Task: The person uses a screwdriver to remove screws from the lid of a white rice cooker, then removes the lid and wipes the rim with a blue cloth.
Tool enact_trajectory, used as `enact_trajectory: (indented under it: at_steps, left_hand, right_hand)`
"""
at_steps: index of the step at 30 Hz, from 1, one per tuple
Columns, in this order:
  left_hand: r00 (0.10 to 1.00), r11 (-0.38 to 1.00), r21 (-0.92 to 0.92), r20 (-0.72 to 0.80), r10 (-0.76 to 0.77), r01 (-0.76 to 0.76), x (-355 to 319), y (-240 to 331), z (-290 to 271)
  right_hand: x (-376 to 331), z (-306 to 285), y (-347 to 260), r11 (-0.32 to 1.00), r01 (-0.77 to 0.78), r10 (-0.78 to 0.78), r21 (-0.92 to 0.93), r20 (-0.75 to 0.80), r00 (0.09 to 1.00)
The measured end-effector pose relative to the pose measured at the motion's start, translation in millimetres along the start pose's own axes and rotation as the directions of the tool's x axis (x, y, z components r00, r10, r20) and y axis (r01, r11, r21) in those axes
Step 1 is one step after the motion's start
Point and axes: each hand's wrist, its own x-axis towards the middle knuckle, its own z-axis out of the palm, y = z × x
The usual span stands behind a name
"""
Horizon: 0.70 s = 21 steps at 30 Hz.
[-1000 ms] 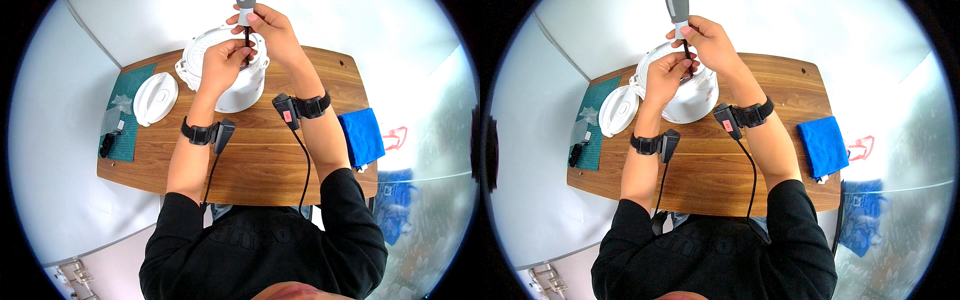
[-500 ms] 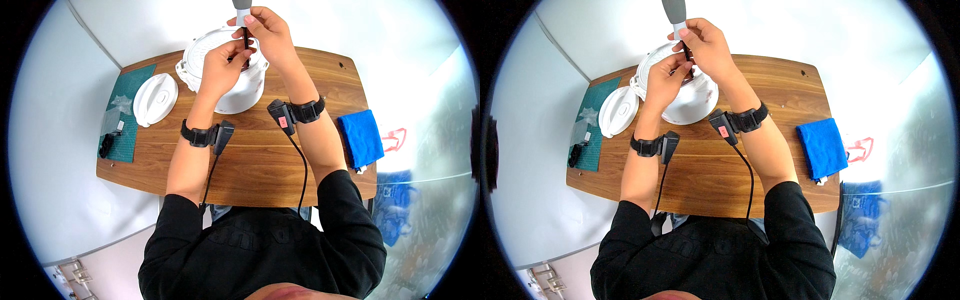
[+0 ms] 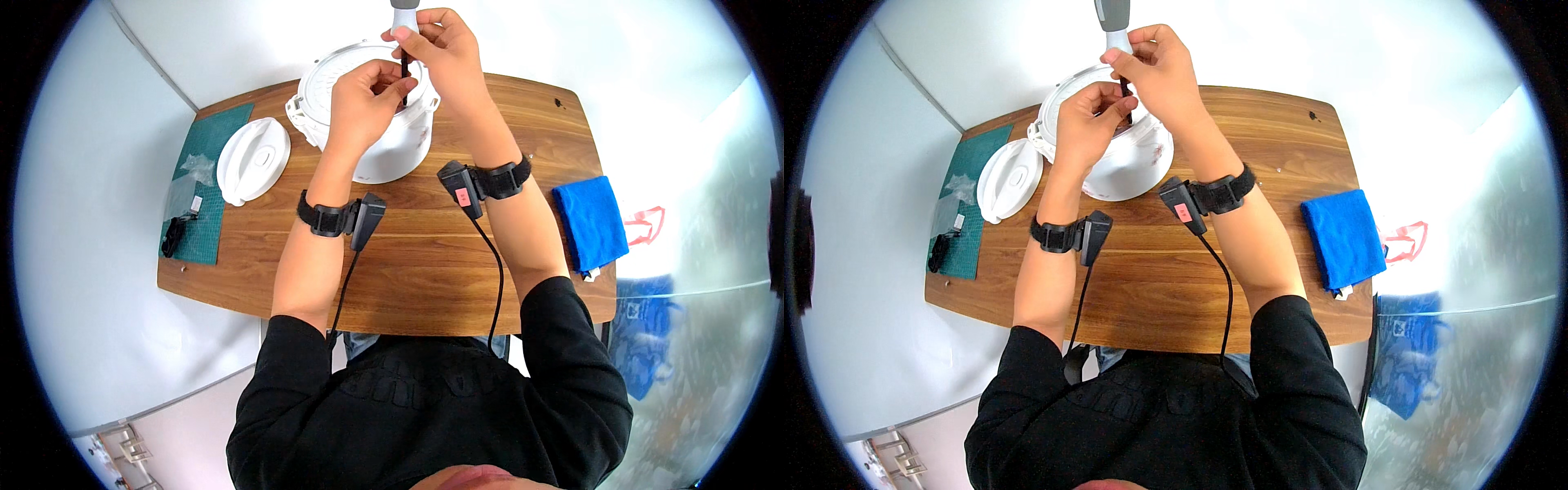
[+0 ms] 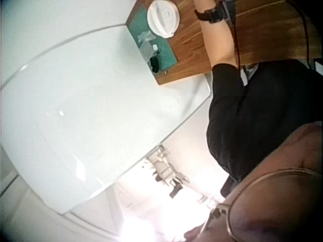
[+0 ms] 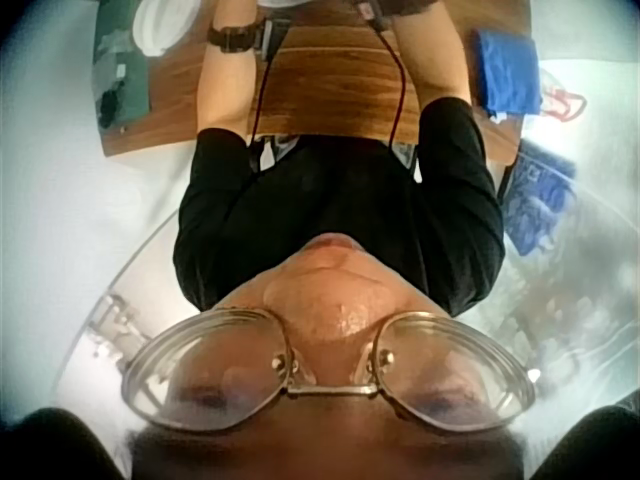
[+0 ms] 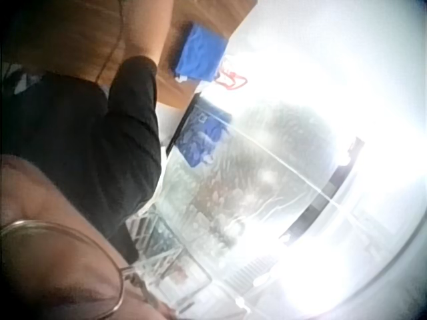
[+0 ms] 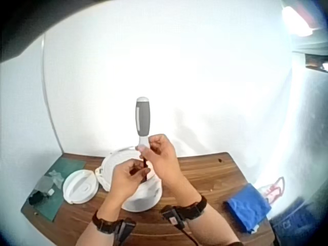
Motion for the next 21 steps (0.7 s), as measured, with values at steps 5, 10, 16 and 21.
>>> enact_trajectory:
  at_steps: [5,10,16,21]
  left_hand:
    - [0.999,0.967,-0.254,0.054,-0.001,0.014,0,-3,-1]
    - [1.000,0.985,-0.170,-0.003,0.003,-0.004,2,-7,2]
    - [0.998,1.000,0.016,-0.063,0.014,-0.013,-1,-1,3]
    - [0.996,0.997,0.042,-0.064,0.060,-0.058,-1,-5,3]
  right_hand:
    - [-2,1,-9,0.987,-0.100,0.091,0.122,0.080,0.993]
    - [-1,0,-4,0.997,-0.081,0.082,-0.019,0.063,0.995]
    - [-2,5,-17,0.900,0.145,-0.161,-0.410,-0.004,0.987]
    - [1,4,-11,0.965,0.150,-0.159,-0.215,-0.027,0.987]
